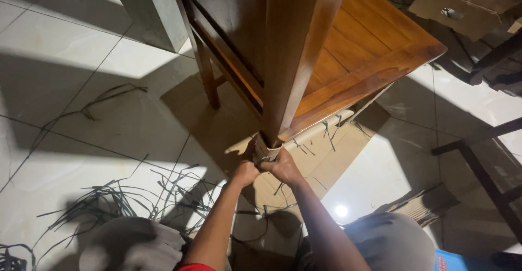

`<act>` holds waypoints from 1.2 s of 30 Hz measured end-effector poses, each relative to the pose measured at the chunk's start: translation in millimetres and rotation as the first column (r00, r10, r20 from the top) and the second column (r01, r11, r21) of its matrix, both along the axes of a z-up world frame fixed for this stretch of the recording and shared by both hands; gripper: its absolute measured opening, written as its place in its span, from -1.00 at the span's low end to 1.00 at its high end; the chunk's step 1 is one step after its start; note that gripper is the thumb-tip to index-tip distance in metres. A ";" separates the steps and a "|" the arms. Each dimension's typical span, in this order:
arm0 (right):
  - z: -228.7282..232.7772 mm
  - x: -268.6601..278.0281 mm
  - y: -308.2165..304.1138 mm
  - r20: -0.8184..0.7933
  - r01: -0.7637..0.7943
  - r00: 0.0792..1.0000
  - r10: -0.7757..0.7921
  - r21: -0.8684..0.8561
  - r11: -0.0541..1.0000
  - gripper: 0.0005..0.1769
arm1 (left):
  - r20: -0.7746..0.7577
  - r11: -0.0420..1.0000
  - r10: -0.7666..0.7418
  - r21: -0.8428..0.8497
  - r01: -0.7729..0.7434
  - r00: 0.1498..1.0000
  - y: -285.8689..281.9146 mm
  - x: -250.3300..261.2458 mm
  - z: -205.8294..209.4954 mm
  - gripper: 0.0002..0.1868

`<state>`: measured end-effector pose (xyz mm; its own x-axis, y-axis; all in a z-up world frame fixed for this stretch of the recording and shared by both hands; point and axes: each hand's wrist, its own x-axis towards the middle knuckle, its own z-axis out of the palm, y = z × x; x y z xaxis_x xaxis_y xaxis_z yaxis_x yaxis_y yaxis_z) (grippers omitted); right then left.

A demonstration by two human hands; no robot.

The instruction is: Wrapping a wooden chair leg with cardboard and securing it with plastic ties for protection

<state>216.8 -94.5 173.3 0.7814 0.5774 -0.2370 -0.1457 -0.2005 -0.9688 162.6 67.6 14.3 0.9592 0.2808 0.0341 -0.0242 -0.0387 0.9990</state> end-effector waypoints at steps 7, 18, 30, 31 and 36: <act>8.4 -8.7 5.6 0.077 0.009 0.997 0.001 -0.135 0.991 -0.42 | -0.394 0.936 0.207 0.345 -0.064 0.896 -8.4 -2.8 31.5 -0.22; 19.8 -29.1 9.5 0.226 0.087 0.973 -0.043 -0.191 0.978 -0.41 | -0.403 0.906 0.305 0.403 -0.132 0.863 -17.4 -32.1 135.5 -0.44; 6.2 -79.8 7.6 0.486 0.548 0.776 -0.402 -0.205 0.811 -0.46 | -0.470 0.912 0.360 0.359 -0.198 0.806 -26.4 -44.3 188.7 -0.52; -0.2 -80.1 8.0 0.496 0.576 0.759 -0.422 -0.208 0.791 -0.50 | -0.476 0.898 0.382 0.392 -0.198 0.792 -27.2 -45.6 196.0 -0.58; -5.1 -83.7 11.2 0.520 0.600 0.732 -0.441 -0.185 0.778 -0.64 | -0.447 0.892 0.399 0.390 -0.227 0.800 -28.3 -44.8 172.9 -0.62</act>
